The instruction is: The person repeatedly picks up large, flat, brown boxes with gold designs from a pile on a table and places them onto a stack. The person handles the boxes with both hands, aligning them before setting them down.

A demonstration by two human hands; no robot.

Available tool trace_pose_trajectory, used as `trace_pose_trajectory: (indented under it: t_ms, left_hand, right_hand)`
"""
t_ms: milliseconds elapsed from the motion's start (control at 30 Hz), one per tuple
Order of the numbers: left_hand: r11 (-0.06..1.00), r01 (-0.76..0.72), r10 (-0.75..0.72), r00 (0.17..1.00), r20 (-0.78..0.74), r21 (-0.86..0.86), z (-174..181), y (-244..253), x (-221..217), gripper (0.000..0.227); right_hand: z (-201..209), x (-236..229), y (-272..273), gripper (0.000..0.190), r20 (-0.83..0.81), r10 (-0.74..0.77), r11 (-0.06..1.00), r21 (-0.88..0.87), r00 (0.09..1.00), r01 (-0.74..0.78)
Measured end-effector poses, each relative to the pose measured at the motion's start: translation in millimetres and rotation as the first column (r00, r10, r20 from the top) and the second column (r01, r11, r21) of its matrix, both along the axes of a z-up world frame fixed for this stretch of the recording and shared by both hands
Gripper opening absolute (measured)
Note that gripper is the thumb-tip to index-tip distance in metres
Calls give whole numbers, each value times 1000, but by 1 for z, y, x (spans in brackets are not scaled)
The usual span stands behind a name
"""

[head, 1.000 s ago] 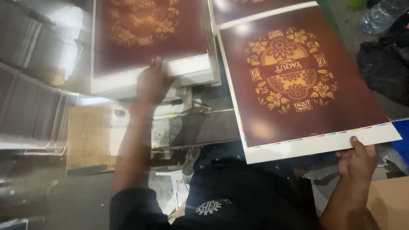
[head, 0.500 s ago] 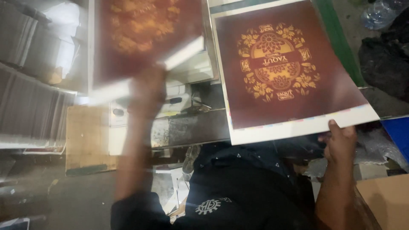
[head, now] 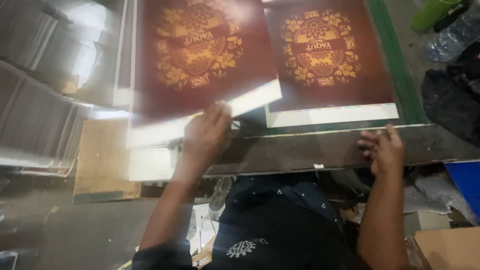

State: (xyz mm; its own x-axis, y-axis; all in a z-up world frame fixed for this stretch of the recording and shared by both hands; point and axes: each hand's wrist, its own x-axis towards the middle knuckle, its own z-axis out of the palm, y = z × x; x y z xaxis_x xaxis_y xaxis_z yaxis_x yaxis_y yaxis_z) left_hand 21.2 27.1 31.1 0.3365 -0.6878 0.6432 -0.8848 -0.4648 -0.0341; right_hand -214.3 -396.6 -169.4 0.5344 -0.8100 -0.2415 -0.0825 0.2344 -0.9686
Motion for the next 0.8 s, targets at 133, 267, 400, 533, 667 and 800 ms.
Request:
trace_pose_trajectory:
  t_ms: [133,267,400,533,667,800]
  left_hand:
    - [966,258,-259,966,-21,-27,-25,-23,-11,20]
    - [935,355,-355,934,-48,-9,-46,-66,-49,21]
    - [912,410,-405,899,-165,-5,-36,-85,-84,27]
    - [892,451,-450,877,-169,-37,-21,-80,-85,30]
    - [934,352,-356,896,-267,-64,9,-52,-41,19]
    - [997,26,7,902,-431,72,8,-24,23,14]
  right_hand:
    - [1,-6,64,54,54,148,989,4,987,-149]
    - [51,20,138,55,84,410,912,-7,908,-410]
    - [50,31,160,47,374,427,869,81,823,-488]
    - [63,28,148,39,481,180,927,210,858,-312]
    - [54,-1,110,43,451,66,971,175,890,-161]
    - [21,-46,60,39,467,-34,997,73,884,0]
